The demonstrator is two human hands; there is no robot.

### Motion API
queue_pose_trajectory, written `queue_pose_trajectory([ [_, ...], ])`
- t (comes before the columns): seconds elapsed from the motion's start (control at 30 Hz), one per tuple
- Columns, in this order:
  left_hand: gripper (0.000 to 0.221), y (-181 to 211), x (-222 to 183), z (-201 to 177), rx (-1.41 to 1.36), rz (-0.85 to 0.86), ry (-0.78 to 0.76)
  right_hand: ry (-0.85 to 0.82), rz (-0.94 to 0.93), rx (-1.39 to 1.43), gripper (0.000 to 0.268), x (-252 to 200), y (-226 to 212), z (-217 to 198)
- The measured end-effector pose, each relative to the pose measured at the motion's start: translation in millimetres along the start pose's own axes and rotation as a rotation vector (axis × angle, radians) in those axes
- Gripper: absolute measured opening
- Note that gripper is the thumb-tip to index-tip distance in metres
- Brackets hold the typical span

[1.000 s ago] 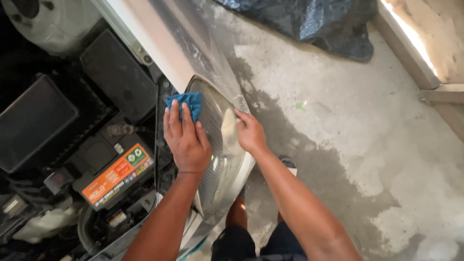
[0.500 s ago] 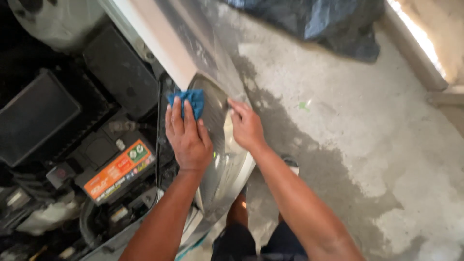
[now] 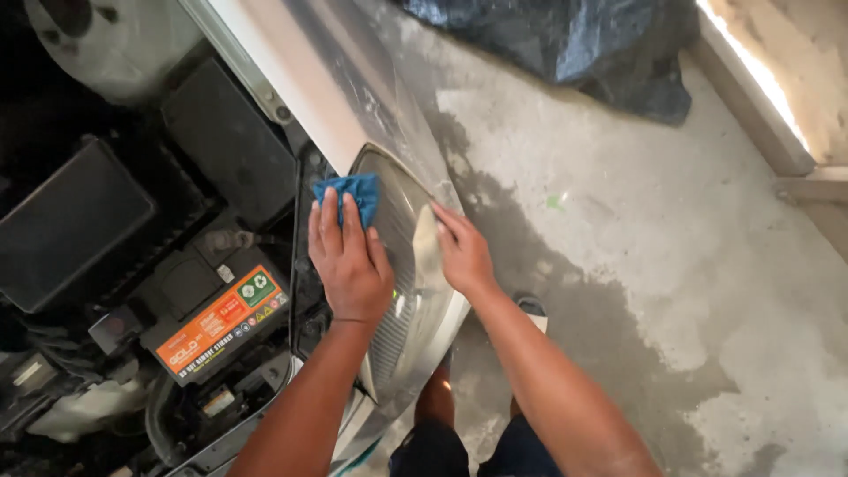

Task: Clean and restore a car headlight using a cloth and sandpaper with water.

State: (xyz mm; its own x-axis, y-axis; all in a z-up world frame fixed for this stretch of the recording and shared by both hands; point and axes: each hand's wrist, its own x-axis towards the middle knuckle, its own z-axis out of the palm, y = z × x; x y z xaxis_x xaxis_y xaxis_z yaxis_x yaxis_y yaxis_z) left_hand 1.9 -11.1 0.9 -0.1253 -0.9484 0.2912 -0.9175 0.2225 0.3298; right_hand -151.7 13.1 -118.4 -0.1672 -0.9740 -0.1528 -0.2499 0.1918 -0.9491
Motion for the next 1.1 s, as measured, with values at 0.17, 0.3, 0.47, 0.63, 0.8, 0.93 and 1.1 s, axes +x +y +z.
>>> queue_pose_trajectory([
  [0.17,0.05,2.5,-7.4,-4.5,-0.007,-0.034,-0.037,0.013,0.065,-0.043,0.034,15.8,-23.6,14.0],
  [0.3,0.051,-1.3,-10.4,-2.2,-0.002,-0.021,-0.039,0.052,-0.149,-0.056,0.035,13.4,-53.9,3.8],
  [0.47,0.049,0.0,-12.1,-4.0,0.085,0.075,-0.098,0.073,0.185,-0.065,0.034,-37.9,1.9,9.5],
  [0.63,0.047,15.5,54.2,7.9,0.318,0.345,-0.363,0.038,0.287,0.039,0.037,-67.0,-26.0,-12.6],
  [0.8,0.051,52.8,69.1,62.8,0.763,0.518,-0.835,0.014,0.517,0.229,0.041,-93.9,26.4,-45.1],
  [0.93,0.053,72.9,-26.0,115.6,0.729,0.647,-1.071,0.117,0.597,0.389,0.039,-101.7,46.7,-85.4],
  [1.1,0.054,59.5,-96.1,89.2,0.702,0.839,-1.116,0.139,0.651,0.412,0.039,-104.3,58.8,-104.0],
])
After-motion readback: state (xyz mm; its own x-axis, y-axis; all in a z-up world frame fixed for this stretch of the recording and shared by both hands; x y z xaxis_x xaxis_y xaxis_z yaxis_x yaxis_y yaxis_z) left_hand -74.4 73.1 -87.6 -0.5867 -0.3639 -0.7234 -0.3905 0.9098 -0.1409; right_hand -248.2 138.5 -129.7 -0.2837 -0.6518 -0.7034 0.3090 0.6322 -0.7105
